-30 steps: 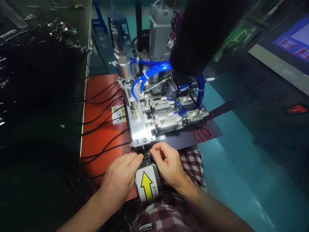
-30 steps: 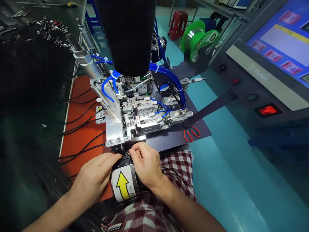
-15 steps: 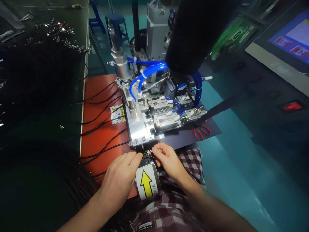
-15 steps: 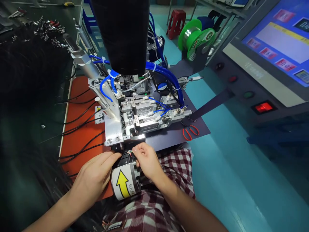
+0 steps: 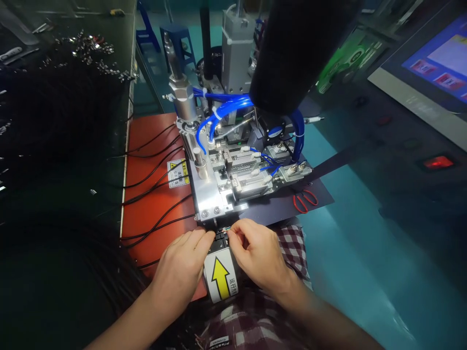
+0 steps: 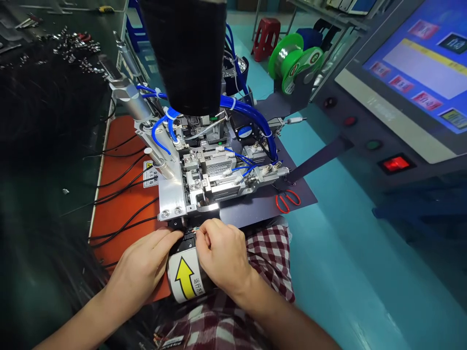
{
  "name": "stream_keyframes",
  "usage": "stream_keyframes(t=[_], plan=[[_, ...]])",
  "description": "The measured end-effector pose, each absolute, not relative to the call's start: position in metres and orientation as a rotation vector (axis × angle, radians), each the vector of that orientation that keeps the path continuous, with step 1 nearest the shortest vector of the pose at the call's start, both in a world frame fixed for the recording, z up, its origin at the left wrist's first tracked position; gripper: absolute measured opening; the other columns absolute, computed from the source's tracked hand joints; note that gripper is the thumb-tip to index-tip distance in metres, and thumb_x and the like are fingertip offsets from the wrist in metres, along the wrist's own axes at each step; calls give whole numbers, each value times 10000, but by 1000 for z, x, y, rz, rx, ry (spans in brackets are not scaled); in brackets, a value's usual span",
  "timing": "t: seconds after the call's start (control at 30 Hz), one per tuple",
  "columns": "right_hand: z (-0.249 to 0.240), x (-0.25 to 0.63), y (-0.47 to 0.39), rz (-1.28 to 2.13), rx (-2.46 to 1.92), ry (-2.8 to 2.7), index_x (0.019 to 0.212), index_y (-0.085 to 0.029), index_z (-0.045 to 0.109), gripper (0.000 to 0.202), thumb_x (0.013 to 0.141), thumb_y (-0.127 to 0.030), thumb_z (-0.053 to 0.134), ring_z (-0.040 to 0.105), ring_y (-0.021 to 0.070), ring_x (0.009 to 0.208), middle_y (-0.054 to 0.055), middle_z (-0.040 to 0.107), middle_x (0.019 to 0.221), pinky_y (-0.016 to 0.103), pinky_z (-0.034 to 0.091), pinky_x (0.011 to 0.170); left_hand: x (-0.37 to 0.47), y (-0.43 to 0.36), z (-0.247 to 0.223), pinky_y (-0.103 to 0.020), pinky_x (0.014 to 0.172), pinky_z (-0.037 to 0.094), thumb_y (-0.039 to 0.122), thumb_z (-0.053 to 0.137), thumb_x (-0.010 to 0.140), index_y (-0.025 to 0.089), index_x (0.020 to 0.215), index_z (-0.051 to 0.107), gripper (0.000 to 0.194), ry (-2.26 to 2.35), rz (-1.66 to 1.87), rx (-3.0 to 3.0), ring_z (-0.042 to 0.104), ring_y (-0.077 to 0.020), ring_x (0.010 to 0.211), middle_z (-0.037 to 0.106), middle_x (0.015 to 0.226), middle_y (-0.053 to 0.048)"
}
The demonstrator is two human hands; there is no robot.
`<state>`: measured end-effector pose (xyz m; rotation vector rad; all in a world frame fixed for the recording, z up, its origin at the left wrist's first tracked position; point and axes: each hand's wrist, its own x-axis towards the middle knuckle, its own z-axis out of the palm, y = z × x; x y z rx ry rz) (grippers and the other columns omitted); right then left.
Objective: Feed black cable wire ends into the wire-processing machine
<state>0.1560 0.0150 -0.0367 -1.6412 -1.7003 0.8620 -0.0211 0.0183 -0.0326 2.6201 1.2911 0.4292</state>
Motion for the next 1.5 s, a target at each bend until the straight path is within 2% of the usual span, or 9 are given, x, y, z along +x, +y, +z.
stream_keyframes(t=[0.17, 0.23, 0.37, 0.47, 0.63, 1.07, 1.27, 1.5], plan=[[-56, 163, 23, 1520, -1498, -1219, 653, -192, 505, 223, 819, -337, 539, 335, 101, 456, -57, 383, 518, 237, 251, 444, -22, 18, -32, -349, 639, 531, 57, 402, 845, 101, 1027, 592, 267, 1295, 429, 2631, 606, -228, 744, 629, 857, -103], [-65, 166, 26, 1637, -1435, -1094, 672, -183, 519, 237, 804, -375, 558, 339, 92, 432, -68, 386, 500, 230, 258, 433, -22, 19, -31, -344, 629, 529, 56, 401, 845, 111, 1029, 587, 268, 1301, 407, 2620, 606, -226, 734, 618, 847, -93], [-73, 166, 26, 1635, -1402, -1068, 698, -179, 524, 274, 828, -420, 534, 427, 94, 452, -46, 475, 570, 230, 329, 461, -20, 20, -28, -324, 573, 520, 31, 391, 827, 135, 1018, 589, 294, 1354, 340, 2583, 609, -218, 707, 597, 925, -104], [-76, 160, 23, 1610, -1412, -1094, 710, -187, 508, 281, 848, -432, 511, 455, 103, 479, -43, 475, 586, 232, 362, 474, -18, 21, -26, -315, 587, 525, 4, 375, 809, 136, 1004, 596, 322, 1354, 308, 2528, 615, -219, 732, 598, 925, -103], [-77, 154, 22, 1491, -1443, -1101, 717, -194, 500, 248, 842, -406, 532, 418, 99, 482, -54, 440, 574, 228, 354, 472, -16, 23, -24, -295, 630, 526, 0, 365, 800, 136, 989, 599, 330, 1347, 317, 2481, 607, -205, 755, 609, 871, -85], [-73, 153, 23, 1554, -1383, -1075, 725, -198, 482, 215, 863, -360, 511, 464, 106, 486, -55, 466, 558, 231, 354, 483, -18, 24, -26, -294, 644, 521, 21, 360, 832, 125, 977, 597, 296, 1280, 482, 2505, 601, -207, 773, 611, 885, -92], [-71, 153, 21, 1468, -1421, -1157, 729, -198, 485, 216, 866, -363, 508, 491, 112, 504, -47, 478, 585, 234, 350, 482, -20, 25, -30, -283, 679, 506, 21, 365, 849, 113, 980, 601, 286, 1236, 590, 2549, 589, -202, 809, 610, 908, -100], [-68, 155, 27, 1751, -1294, -959, 685, -179, 467, 280, 830, -408, 537, 417, 90, 445, -57, 475, 493, 227, 335, 480, -20, 18, -27, -364, 611, 459, 75, 413, 850, 136, 989, 624, 260, 1375, 367, 2783, 517, -248, 758, 587, 858, -104]])
